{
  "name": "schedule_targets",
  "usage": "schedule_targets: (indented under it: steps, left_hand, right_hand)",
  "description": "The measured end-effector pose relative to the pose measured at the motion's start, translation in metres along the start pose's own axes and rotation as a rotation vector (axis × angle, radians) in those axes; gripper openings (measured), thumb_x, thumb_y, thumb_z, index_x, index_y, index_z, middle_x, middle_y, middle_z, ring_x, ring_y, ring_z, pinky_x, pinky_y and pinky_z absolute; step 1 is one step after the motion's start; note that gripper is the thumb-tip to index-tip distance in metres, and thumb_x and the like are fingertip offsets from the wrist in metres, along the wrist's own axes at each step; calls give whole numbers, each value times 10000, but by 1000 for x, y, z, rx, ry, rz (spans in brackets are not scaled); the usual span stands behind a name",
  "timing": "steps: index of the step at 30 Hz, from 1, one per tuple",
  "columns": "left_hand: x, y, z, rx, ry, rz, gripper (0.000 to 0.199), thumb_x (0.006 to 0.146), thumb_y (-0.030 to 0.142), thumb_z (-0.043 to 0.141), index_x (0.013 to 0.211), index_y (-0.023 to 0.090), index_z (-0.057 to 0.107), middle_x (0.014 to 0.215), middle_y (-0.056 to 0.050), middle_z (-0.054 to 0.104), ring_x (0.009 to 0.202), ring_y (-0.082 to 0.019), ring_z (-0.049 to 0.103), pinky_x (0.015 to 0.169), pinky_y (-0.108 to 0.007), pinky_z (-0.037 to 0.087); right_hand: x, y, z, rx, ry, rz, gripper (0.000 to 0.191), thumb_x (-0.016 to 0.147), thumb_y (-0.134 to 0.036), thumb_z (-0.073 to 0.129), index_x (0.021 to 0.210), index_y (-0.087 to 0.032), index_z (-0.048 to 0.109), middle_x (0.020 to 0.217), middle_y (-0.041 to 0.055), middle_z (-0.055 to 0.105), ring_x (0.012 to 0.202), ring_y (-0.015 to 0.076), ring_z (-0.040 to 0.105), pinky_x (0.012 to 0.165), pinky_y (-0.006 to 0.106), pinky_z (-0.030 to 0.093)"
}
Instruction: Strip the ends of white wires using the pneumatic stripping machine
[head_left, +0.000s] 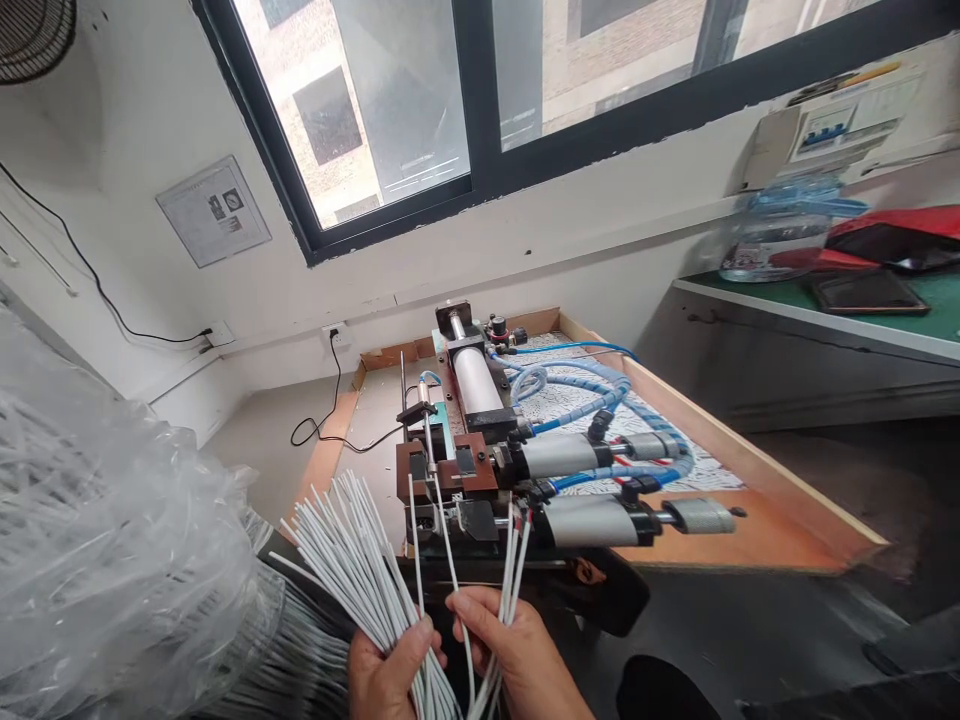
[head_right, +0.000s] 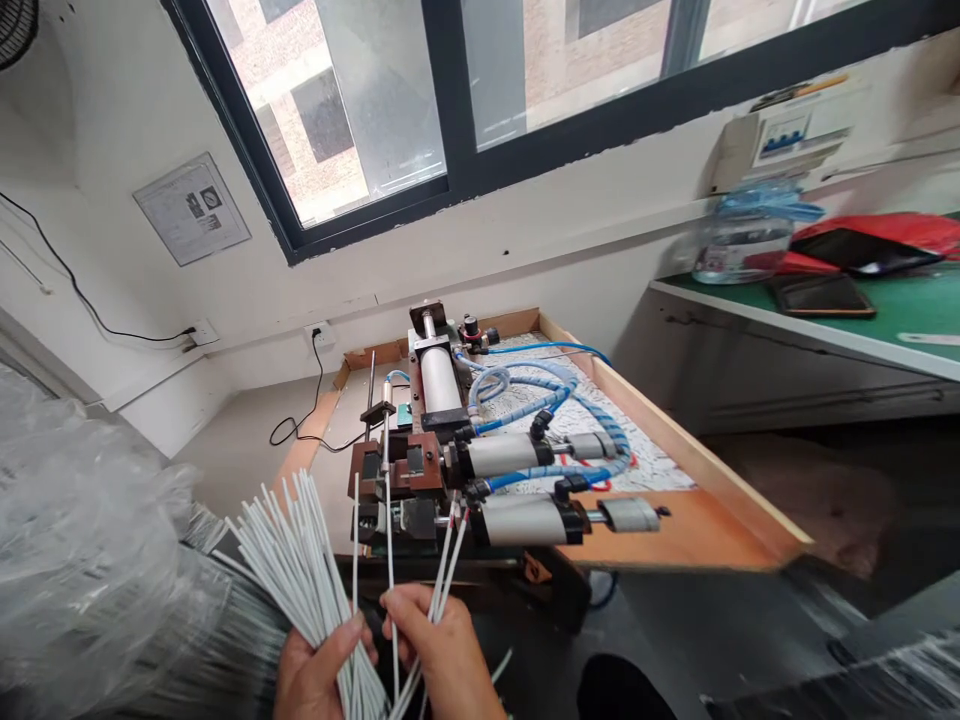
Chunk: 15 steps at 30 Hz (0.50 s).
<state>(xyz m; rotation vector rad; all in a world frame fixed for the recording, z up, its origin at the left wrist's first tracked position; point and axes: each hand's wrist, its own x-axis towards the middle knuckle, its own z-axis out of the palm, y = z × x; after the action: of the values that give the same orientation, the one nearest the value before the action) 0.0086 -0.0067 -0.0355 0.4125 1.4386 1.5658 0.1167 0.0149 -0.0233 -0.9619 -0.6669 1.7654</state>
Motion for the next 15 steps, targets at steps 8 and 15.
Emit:
schedule_targets:
  steps: [8, 15]
  left_hand:
    - [-5, 7, 4, -40, -88, -3, 247, 439, 267, 751, 604, 129, 631, 422, -16, 609, 381, -143, 526, 430, -258, 409]
    - [-6, 14, 6, -75, -14, -60, 226, 454, 280, 740, 590, 129, 641, 474, -44, 642, 446, -187, 583, 451, -276, 433]
  right_hand:
    - [6, -10, 11, 78, -260, 103, 309, 578, -417, 685, 632, -122, 612, 465, -34, 459, 429, 75, 384, 449, 201, 291]
    - [4, -3, 5, -92, -75, -97, 344, 569, -462, 676, 508, -126, 634, 434, -12, 475, 444, 88, 359, 456, 219, 278]
